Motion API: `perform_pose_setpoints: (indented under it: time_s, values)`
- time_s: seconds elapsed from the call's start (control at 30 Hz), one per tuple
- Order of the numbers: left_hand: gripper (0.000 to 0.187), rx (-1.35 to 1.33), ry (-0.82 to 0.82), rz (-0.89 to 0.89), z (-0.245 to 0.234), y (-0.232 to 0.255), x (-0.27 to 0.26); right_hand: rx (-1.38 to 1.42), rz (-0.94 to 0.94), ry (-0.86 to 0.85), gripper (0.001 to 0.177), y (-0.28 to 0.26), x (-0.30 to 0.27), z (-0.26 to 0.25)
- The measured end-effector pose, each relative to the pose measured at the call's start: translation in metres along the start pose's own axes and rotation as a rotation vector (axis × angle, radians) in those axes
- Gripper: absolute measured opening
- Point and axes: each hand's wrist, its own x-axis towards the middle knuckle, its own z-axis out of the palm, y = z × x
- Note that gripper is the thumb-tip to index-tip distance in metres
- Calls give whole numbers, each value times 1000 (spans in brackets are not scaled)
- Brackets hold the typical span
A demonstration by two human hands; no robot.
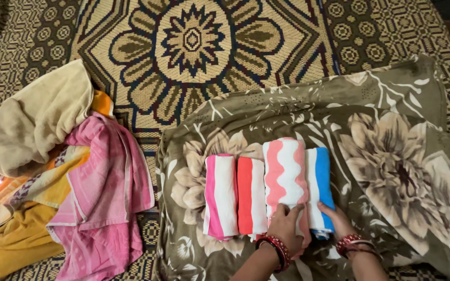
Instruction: The person folds several towels one by one on a bed. They smooth and fold a pink and white wavy towel, then a blue and white striped towel, and finally a pink patterned towel, stacking each folded towel on the bed.
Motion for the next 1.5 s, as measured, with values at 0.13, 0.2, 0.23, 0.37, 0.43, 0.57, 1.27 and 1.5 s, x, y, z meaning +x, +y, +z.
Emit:
perform_pose_setpoints:
  time_s: [0.13, 0.2, 0.23, 0.37, 0.43, 0.57, 1.27, 1.5]
  values:
    - [71, 10, 33, 23, -2, 5, -6, -426, -79, 289, 78, -10, -8, 20]
    - [62, 190, 93, 65, -5, 5, -6, -692, -275, 495, 85, -20, -22, 35]
    - [58, 279, 122, 86, -5, 5, -6, -785, -430, 589, 87, -26, -31, 43]
    - [71, 593, 359, 289, -4, -6, 5, -1060, -731, 640, 77, -52, -62, 71]
    - [77, 703, 395, 350, -1, -13, 15, -1150, -633, 534, 76, -62, -69, 81]
    - [84, 620, 258, 316, 1, -26, 30, -1266, -655, 502, 77, -71, -66, 92]
    - [83, 705, 462, 155, -51, -42, -34, -1288, -876, 712, 80, -60, -121, 129]
    - [87, 704, 604, 91, -88, -75, -87, -1317, -934, 754, 89, -42, -152, 176]
